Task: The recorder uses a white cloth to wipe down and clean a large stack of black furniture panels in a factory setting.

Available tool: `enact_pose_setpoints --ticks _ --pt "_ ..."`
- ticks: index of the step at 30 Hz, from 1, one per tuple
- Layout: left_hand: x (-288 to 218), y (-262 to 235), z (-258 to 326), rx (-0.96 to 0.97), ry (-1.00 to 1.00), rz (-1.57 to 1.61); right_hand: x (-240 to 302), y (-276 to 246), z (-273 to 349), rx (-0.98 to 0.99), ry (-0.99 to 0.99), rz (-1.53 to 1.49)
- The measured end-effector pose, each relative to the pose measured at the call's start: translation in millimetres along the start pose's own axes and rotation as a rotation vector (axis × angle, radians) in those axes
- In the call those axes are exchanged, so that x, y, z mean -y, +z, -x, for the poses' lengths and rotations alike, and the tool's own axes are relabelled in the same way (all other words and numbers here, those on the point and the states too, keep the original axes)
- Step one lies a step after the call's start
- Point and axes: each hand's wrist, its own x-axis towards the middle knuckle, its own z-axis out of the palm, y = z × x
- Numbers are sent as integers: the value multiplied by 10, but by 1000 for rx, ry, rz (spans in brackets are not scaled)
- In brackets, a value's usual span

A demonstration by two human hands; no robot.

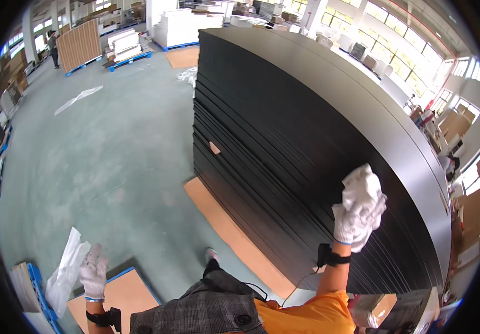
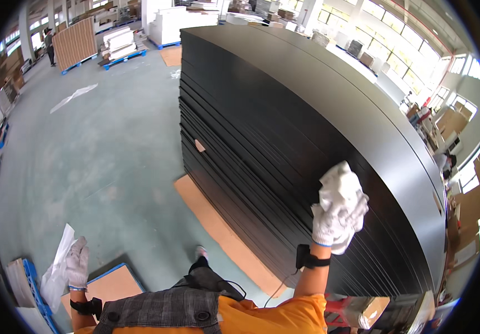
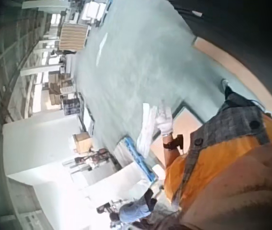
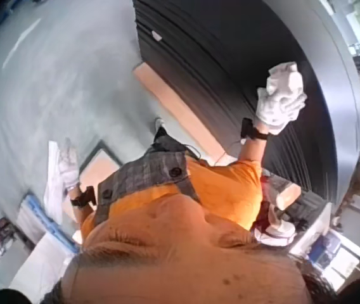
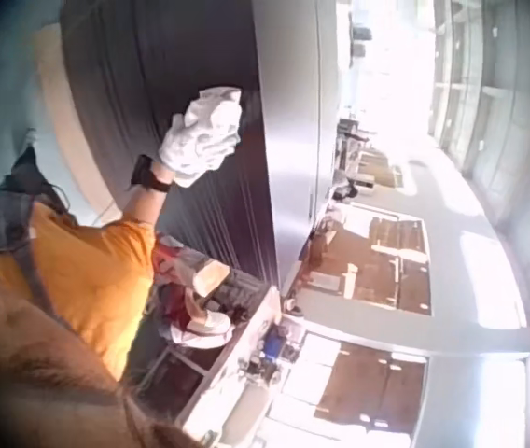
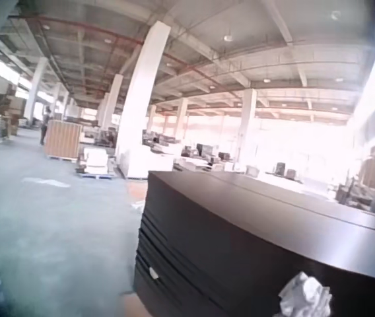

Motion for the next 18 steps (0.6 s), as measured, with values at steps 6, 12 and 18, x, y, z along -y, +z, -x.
enact_pose_setpoints --ticks 6,12,18 --pt "-144 236 -967 21 69 126 1656 530 -554 120 160 -118" --pt "-289 273 -2080 14 266 -81 3602 1812 -1214 195 -195 -311" --pt "-179 355 -3011 93 301 -48 5286 3738 -1161 329 -669 32"
